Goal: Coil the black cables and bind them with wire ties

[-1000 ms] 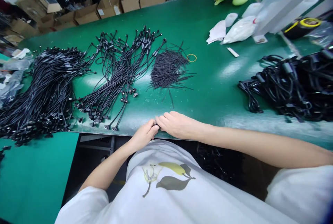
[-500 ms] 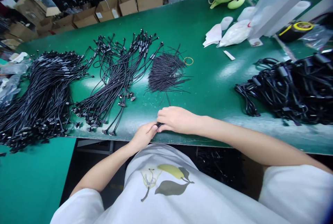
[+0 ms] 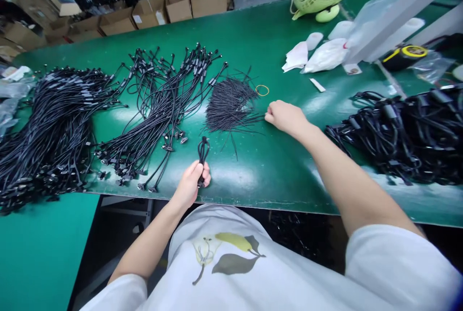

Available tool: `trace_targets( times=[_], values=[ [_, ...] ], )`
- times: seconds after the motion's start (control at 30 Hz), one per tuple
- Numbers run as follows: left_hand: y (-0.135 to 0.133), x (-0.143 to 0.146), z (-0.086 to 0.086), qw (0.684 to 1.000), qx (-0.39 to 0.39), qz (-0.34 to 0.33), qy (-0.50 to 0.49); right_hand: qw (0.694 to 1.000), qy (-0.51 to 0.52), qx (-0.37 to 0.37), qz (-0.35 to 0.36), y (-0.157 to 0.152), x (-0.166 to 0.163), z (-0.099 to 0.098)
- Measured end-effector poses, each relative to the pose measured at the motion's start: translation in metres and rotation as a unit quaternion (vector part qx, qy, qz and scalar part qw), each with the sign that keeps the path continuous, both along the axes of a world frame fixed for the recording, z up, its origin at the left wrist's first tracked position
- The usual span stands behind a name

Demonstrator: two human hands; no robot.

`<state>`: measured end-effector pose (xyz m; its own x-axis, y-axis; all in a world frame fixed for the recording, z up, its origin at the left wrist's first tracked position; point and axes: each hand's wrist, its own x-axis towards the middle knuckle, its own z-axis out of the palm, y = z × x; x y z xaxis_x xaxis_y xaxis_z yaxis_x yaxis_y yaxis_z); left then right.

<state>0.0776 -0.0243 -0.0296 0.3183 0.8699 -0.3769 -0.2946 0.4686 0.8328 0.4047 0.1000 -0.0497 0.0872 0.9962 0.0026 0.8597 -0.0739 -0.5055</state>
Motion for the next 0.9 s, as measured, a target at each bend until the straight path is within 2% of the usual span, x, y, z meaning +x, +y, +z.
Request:
trace_targets(
  times=[0.1,0.2,0.27,0.33,0.4,0.5,0.57,0.6,0.63,0.7,0.77,0.83,0.9],
  values=[
    [0.002,0.003,0.002,1.0,0.021,-0.013,0.014,0.997,0.062,0.013,-0.036,-0.028,0.001,0.008],
    [0.001,0.008,0.003,0.999,0.031,-0.02,0.005,0.985,0.16,0.027,-0.052,-0.07,-0.026,0.011],
    [-0.001,0.013,0.003,0.999,0.022,-0.038,-0.016,0.968,0.251,0.003,-0.018,-0.099,-0.063,0.01],
    [-0.002,0.018,0.001,0.998,0.009,-0.057,-0.035,0.931,0.358,-0.047,0.044,-0.122,-0.104,0.007],
    [-0.004,0.02,-0.001,0.998,0.01,-0.06,-0.036,0.913,0.391,-0.055,0.097,-0.135,-0.137,0.005],
    [-0.006,0.017,-0.006,0.997,0.066,-0.039,0.019,0.941,0.281,0.039,0.185,-0.138,-0.158,0.006],
    [-0.007,0.012,-0.01,0.985,0.132,-0.022,0.104,0.952,0.12,0.143,0.242,-0.134,-0.159,0.01],
    [-0.007,0.01,-0.013,0.973,0.169,-0.012,0.159,0.943,0.029,0.195,0.268,-0.131,-0.159,0.012],
    [-0.007,0.008,-0.015,0.955,0.206,-0.004,0.215,0.922,-0.056,0.245,0.295,-0.128,-0.158,0.015],
    [-0.005,0.004,-0.018,0.913,0.268,0.001,0.309,0.85,-0.184,0.332,0.365,-0.122,-0.158,0.021],
    [-0.003,0.0,-0.018,0.886,0.295,-0.019,0.358,0.779,-0.245,0.38,0.434,-0.116,-0.16,0.027],
    [-0.003,-0.005,-0.014,0.888,0.281,-0.064,0.358,0.742,-0.272,0.386,0.475,-0.113,-0.162,0.033],
    [-0.005,-0.012,-0.006,0.912,0.242,-0.111,0.313,0.726,-0.283,0.381,0.498,-0.113,-0.162,0.039]
  ],
)
